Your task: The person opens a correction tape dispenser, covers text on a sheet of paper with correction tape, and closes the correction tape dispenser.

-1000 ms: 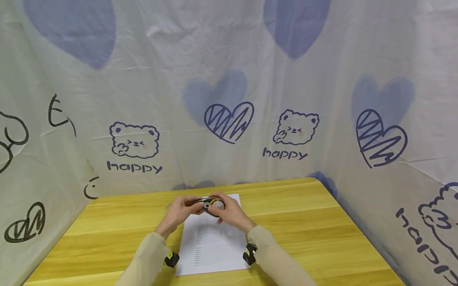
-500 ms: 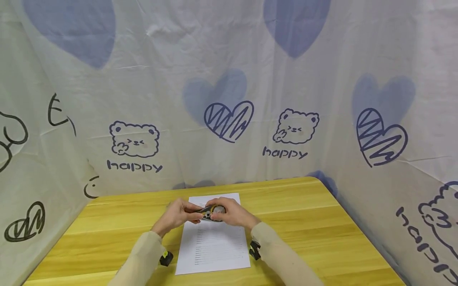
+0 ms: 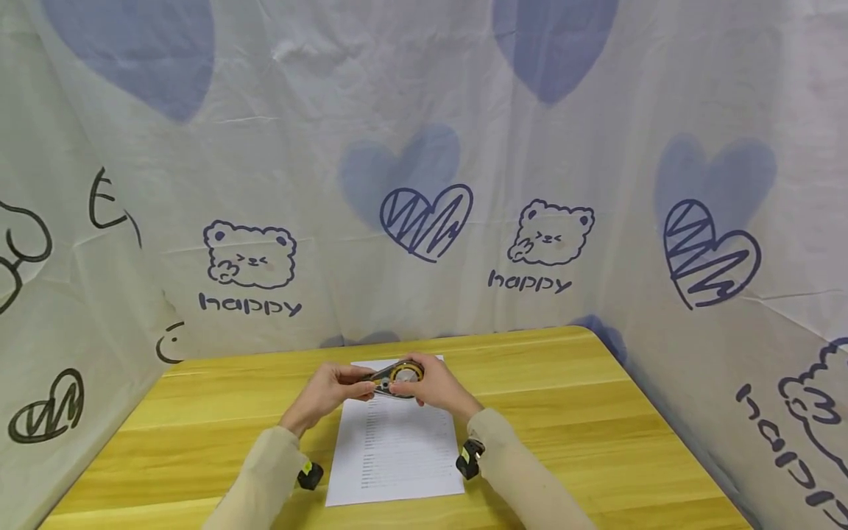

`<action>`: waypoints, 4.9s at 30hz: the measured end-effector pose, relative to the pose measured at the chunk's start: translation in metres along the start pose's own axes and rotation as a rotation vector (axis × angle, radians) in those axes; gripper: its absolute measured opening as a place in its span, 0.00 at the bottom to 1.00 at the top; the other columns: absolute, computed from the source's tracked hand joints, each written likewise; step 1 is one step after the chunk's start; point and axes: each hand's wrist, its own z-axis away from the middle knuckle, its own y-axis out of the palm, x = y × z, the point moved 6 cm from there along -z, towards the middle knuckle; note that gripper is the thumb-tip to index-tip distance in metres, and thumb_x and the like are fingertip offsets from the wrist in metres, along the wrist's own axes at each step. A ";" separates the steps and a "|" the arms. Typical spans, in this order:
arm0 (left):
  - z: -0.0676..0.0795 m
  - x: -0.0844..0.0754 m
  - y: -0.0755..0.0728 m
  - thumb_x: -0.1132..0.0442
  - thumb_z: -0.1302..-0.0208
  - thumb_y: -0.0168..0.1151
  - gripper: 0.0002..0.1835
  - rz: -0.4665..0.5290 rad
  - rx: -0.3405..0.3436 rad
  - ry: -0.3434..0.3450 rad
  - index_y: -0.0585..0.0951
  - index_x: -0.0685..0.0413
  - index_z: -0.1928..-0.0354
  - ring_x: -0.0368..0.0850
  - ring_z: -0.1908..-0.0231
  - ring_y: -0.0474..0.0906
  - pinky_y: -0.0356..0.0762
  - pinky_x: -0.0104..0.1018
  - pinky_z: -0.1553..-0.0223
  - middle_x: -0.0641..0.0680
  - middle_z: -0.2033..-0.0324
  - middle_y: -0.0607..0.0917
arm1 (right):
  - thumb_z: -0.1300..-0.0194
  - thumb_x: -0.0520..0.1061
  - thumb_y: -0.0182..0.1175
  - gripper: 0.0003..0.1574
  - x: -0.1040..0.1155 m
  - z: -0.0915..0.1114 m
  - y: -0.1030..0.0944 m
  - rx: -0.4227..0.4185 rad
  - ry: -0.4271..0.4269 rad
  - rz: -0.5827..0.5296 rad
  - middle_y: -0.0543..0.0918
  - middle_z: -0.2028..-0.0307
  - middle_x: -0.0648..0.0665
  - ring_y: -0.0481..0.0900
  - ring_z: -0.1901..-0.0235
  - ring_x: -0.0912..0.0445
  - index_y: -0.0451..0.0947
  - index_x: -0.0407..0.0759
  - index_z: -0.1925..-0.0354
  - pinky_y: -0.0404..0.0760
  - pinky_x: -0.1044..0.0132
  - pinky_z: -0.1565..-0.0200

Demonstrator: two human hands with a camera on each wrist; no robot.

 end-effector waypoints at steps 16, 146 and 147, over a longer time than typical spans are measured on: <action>0.002 -0.003 0.001 0.67 0.40 0.69 0.14 -0.016 0.015 -0.016 0.85 0.67 0.53 0.52 0.64 0.87 0.85 0.52 0.55 0.61 0.62 0.87 | 0.40 0.57 0.70 0.24 -0.004 0.002 0.001 0.014 -0.019 0.020 0.83 0.64 0.46 0.75 0.79 0.31 0.77 0.52 0.49 0.81 0.41 0.73; 0.001 0.053 0.018 0.35 0.59 0.76 0.60 -0.838 0.140 -0.366 0.61 0.54 0.26 0.63 0.32 0.65 0.65 0.59 0.32 0.63 0.31 0.69 | 0.45 0.43 0.74 0.24 -0.035 -0.063 0.008 0.083 0.246 0.286 0.83 0.64 0.42 0.81 0.70 0.55 0.79 0.34 0.53 0.87 0.62 0.63; 0.001 0.053 0.018 0.35 0.59 0.76 0.60 -0.837 0.139 -0.363 0.61 0.54 0.26 0.63 0.32 0.65 0.65 0.59 0.32 0.63 0.31 0.69 | 0.46 0.43 0.74 0.24 -0.035 -0.064 0.007 0.084 0.252 0.292 0.83 0.64 0.42 0.81 0.69 0.55 0.79 0.34 0.53 0.86 0.63 0.63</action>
